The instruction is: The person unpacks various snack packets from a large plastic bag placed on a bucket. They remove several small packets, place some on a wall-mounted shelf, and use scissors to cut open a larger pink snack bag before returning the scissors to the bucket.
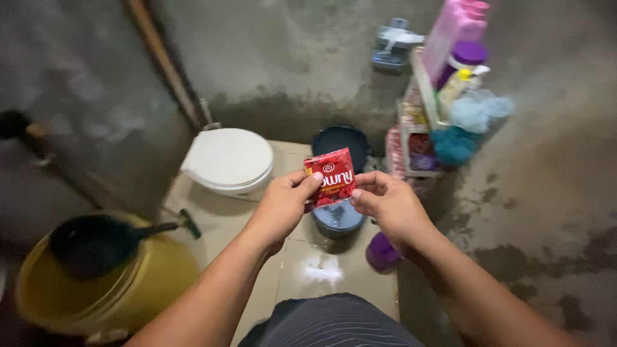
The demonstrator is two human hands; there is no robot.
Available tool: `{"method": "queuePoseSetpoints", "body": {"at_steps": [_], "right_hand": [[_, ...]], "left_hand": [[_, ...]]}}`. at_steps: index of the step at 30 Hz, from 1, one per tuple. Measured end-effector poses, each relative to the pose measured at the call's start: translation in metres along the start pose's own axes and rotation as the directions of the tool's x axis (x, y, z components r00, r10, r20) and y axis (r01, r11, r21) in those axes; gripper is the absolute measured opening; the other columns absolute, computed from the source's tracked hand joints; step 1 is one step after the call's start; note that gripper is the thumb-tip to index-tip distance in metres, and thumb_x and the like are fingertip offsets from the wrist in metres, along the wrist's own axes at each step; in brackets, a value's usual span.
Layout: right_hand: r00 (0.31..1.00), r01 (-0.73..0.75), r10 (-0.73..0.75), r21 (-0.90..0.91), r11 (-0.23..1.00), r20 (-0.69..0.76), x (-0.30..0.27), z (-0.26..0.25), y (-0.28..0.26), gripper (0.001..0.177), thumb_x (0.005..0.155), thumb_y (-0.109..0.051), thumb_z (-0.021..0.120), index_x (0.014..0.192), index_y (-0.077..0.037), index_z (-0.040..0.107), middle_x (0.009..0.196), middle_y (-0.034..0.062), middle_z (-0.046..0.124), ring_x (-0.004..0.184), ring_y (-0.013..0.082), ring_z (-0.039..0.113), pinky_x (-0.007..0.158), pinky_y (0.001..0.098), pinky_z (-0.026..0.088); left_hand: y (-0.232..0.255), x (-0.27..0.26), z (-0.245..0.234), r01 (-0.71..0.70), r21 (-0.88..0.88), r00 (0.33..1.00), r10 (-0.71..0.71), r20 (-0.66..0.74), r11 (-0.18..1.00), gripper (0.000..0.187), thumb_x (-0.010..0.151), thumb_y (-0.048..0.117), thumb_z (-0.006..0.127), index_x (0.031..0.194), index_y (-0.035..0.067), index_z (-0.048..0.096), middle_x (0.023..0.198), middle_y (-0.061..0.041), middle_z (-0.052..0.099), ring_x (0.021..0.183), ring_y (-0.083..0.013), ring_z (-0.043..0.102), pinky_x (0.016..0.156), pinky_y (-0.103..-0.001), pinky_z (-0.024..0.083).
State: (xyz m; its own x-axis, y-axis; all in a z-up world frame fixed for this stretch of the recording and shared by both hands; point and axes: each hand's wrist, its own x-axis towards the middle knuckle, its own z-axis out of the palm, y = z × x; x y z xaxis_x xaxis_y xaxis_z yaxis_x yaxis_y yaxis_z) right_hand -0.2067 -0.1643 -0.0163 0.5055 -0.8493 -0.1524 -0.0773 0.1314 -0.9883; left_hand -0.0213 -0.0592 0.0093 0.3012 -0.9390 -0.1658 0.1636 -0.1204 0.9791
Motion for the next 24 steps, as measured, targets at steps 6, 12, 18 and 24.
{"method": "queuePoseSetpoints", "body": {"at_steps": [6, 12, 18, 24], "right_hand": [[0.991, 0.001, -0.008, -0.053, 0.999, -0.132, 0.018, -0.044, 0.002, 0.025, 0.091, -0.003, 0.067, 0.116, -0.002, 0.067, 0.1, 0.0055, 0.072, 0.085, 0.0131, 0.065, 0.074, 0.0297, 0.056], [0.956, 0.012, -0.007, 0.017, 1.0, -0.295, 0.027, -0.063, -0.011, 0.027, 0.09, -0.001, 0.066, 0.118, -0.002, 0.068, 0.103, 0.0055, 0.071, 0.089, 0.0119, 0.066, 0.08, 0.0277, 0.056], [0.885, -0.097, 0.054, -0.07, 0.993, -0.463, 0.072, -0.076, -0.011, 0.032, 0.089, -0.004, 0.069, 0.121, -0.005, 0.069, 0.104, 0.001, 0.072, 0.089, 0.0102, 0.064, 0.08, 0.028, 0.054], [0.839, -0.092, 0.017, -0.11, 0.99, -0.544, 0.123, -0.082, 0.004, 0.031, 0.089, -0.006, 0.069, 0.12, -0.004, 0.07, 0.11, 0.003, 0.076, 0.096, 0.0099, 0.068, 0.087, 0.0261, 0.054]], "left_hand": [[0.009, 0.048, 0.037, 0.032, 0.065, 0.991, -0.04, 0.127, 0.997, 0.034, 0.099, 0.027, 0.059, 0.118, 0.003, 0.074, 0.103, -0.007, 0.077, 0.09, -0.0138, 0.069, 0.082, -0.031, 0.056], [0.01, 0.109, 0.06, 0.051, 0.127, 0.965, -0.082, 0.251, 0.991, 0.03, 0.099, 0.025, 0.059, 0.116, 0.006, 0.075, 0.096, -0.003, 0.074, 0.08, -0.0094, 0.063, 0.071, -0.029, 0.053], [-0.005, 0.196, 0.059, 0.063, 0.141, 0.926, -0.11, 0.361, 0.988, 0.029, 0.1, 0.022, 0.057, 0.114, 0.003, 0.074, 0.092, -0.002, 0.074, 0.073, -0.0102, 0.06, 0.067, -0.028, 0.05], [-0.031, 0.292, 0.061, -0.012, 0.208, 0.927, -0.067, 0.37, 0.978, 0.024, 0.097, 0.017, 0.063, 0.109, 0.001, 0.076, 0.09, -0.004, 0.075, 0.073, -0.0109, 0.06, 0.069, -0.028, 0.051]]}}
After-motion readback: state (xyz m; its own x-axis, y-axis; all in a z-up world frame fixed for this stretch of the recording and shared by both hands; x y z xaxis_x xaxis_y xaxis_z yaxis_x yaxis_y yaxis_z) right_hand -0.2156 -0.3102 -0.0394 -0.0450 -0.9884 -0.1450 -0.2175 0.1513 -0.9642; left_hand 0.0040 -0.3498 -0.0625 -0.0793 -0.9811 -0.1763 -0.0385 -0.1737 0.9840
